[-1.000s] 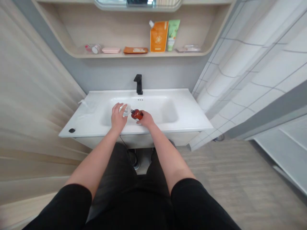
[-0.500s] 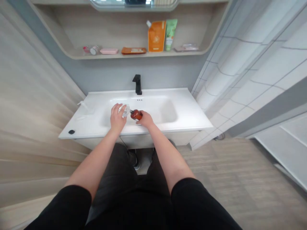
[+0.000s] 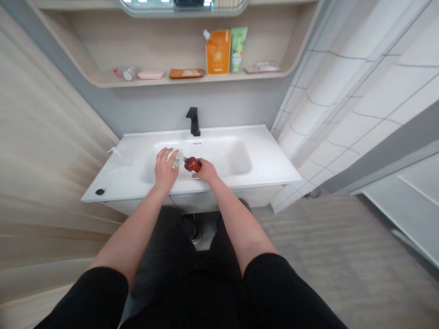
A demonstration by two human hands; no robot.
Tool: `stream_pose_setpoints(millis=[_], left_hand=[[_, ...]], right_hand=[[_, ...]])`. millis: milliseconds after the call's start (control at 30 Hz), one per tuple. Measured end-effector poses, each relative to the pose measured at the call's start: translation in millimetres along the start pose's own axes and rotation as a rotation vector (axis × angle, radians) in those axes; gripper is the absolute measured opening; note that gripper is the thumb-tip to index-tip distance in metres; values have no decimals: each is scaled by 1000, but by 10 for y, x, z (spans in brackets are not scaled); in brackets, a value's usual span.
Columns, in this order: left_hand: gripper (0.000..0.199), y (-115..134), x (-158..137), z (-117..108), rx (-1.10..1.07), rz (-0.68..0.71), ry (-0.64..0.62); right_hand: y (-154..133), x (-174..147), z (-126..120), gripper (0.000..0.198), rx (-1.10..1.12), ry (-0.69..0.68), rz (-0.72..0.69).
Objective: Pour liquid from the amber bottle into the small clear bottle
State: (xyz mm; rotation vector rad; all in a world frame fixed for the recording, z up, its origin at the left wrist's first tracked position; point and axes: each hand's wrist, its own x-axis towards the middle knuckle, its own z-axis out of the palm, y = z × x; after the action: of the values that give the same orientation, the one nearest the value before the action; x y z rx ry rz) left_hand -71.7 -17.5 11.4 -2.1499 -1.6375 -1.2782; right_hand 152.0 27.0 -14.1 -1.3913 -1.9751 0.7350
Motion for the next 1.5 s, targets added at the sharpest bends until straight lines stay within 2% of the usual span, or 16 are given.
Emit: stream_pose_setpoints(millis=[367,533,767,1267,1500], left_hand=[[59,6,83,-44,120,126,5],[59,47,126,-82,132,136,-10],[67,147,202,-187,149,116,-98],[71,263,327,-305,237,217,-105],[69,285,371,-331,206,195,-151]], right_hand=[[-45,-20,-25,76,-2,19,9],[-43,-27,-23,73,10,29,4],[-37,-35,-22,70,53,50,-27],[-54,-53,-38,68,127,80,-48],[-51,-52,-28,66,139,80,-47]])
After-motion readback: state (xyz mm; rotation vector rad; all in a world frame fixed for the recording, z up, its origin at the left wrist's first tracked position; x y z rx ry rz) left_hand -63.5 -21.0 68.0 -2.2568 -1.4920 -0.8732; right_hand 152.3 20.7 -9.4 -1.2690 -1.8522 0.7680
